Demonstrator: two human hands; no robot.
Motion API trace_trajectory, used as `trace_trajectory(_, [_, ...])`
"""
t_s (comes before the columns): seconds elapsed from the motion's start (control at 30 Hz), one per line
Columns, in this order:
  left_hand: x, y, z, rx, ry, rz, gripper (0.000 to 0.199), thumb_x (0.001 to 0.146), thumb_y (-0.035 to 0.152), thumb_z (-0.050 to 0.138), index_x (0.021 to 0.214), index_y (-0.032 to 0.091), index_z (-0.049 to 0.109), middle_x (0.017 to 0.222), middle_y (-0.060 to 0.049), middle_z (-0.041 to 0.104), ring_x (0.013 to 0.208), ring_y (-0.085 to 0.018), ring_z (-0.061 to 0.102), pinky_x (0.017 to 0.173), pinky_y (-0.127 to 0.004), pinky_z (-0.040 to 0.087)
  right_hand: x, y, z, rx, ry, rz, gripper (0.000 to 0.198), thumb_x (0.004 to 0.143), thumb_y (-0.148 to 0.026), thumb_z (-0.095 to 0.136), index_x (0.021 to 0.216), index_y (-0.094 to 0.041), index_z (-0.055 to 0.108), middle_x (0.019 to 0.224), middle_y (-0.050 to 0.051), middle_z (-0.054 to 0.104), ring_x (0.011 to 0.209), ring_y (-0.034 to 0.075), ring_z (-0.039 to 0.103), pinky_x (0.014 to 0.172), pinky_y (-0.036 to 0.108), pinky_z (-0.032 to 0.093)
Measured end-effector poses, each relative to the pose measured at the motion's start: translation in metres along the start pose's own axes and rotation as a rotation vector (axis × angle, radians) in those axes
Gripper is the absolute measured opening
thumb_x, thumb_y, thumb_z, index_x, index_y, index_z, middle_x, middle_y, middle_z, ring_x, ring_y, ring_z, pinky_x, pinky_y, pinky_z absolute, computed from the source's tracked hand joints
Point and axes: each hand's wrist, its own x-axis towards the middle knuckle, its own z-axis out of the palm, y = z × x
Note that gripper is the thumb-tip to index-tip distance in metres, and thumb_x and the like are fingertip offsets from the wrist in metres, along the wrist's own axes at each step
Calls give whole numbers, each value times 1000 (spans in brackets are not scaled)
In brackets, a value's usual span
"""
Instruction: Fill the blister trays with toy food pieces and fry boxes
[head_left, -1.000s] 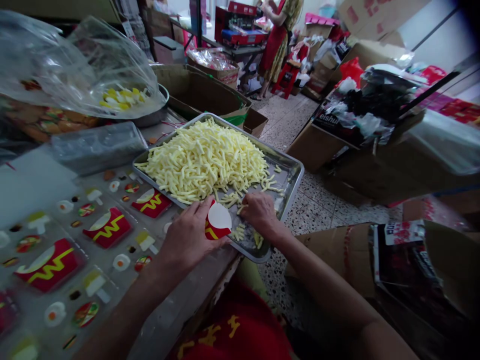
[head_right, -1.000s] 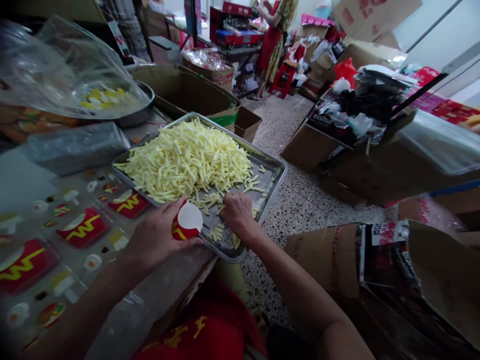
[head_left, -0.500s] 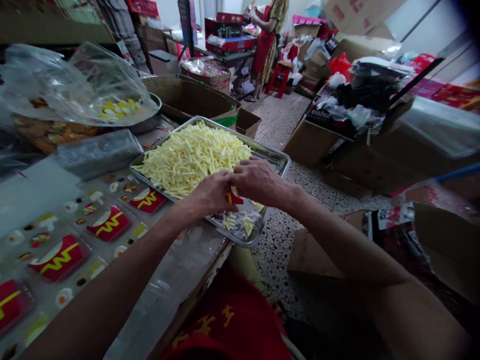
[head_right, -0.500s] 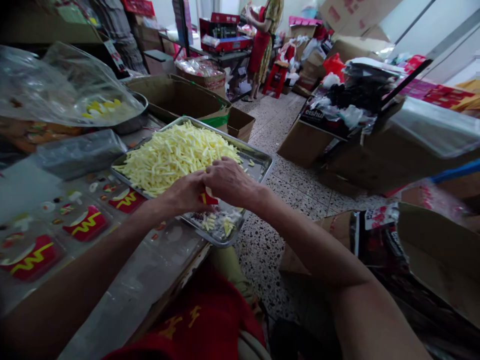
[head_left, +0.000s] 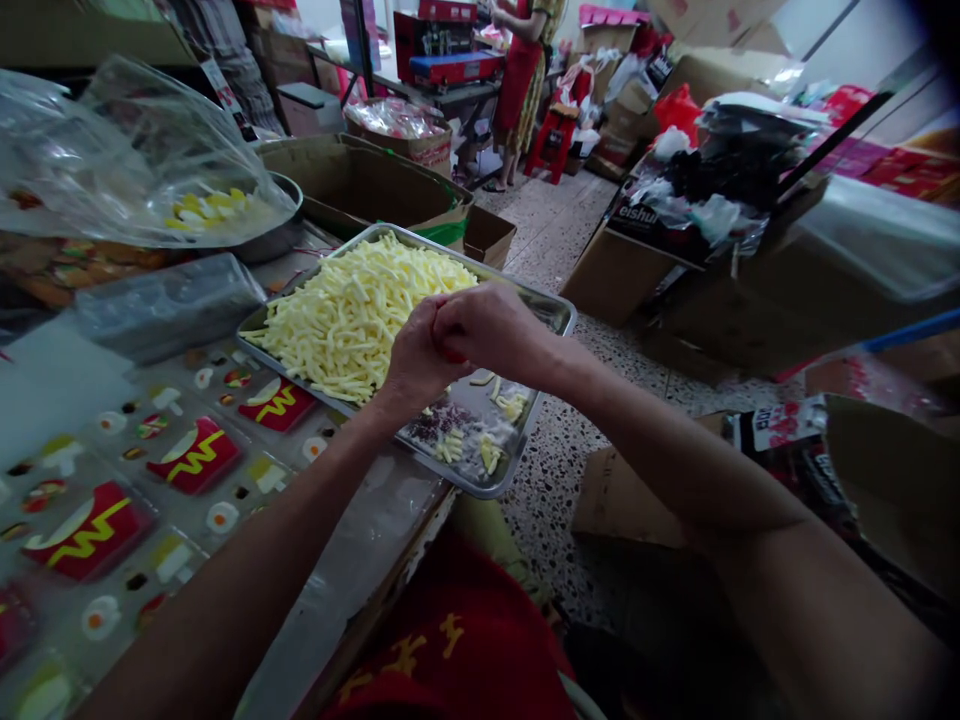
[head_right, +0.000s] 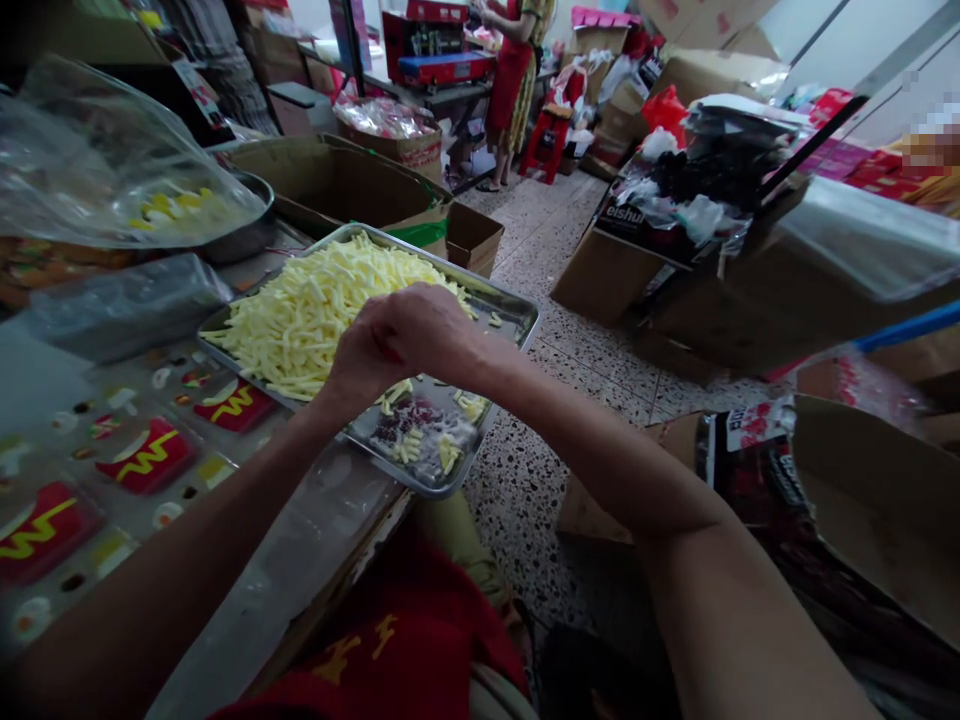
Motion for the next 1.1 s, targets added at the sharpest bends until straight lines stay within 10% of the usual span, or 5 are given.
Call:
trace_trajectory(0.2, [-8, -13, -4, -3, -106, -152, 90, 55, 38, 96, 131, 15, 52, 124, -11, 66, 111, -27, 64, 99, -41, 50, -7, 69, -4, 344, 60, 18, 20, 85, -22, 72, 103, -14, 72, 85, 0, 70, 75, 13, 62, 70, 24, 48])
trace_trajectory(0.43, [-17, -14, -27, 38, -224, -190, 93, 52, 40, 97, 132, 18, 55, 133, -12, 63, 120, -30, 62, 105, -43, 48, -48, 155, 37, -306, -217, -4, 30, 81, -17, 73, 111, -23, 77, 98, 5, 71, 77, 17, 62, 68, 29, 43])
trace_trajectory(0.7, [-36, -10, -40, 99, -220, -264, 93, 56, 43, 95, 137, 20, 54, 138, -10, 63, 122, -30, 62, 107, -42, 48, -48, 156, 53, -357, -240, 129, 17, 73, -16, 72, 88, -22, 77, 87, 3, 71, 76, 18, 59, 64, 28, 36])
trace_trajectory(1.1, [-50, -10, -48, 110, -240, -273, 92, 59, 48, 93, 139, 22, 54, 138, -9, 62, 118, -30, 63, 104, -43, 49, -19, 142, 50, -467, -334, -303, 16, 84, -8, 65, 90, -21, 71, 86, 5, 70, 92, 22, 54, 84, 34, 35])
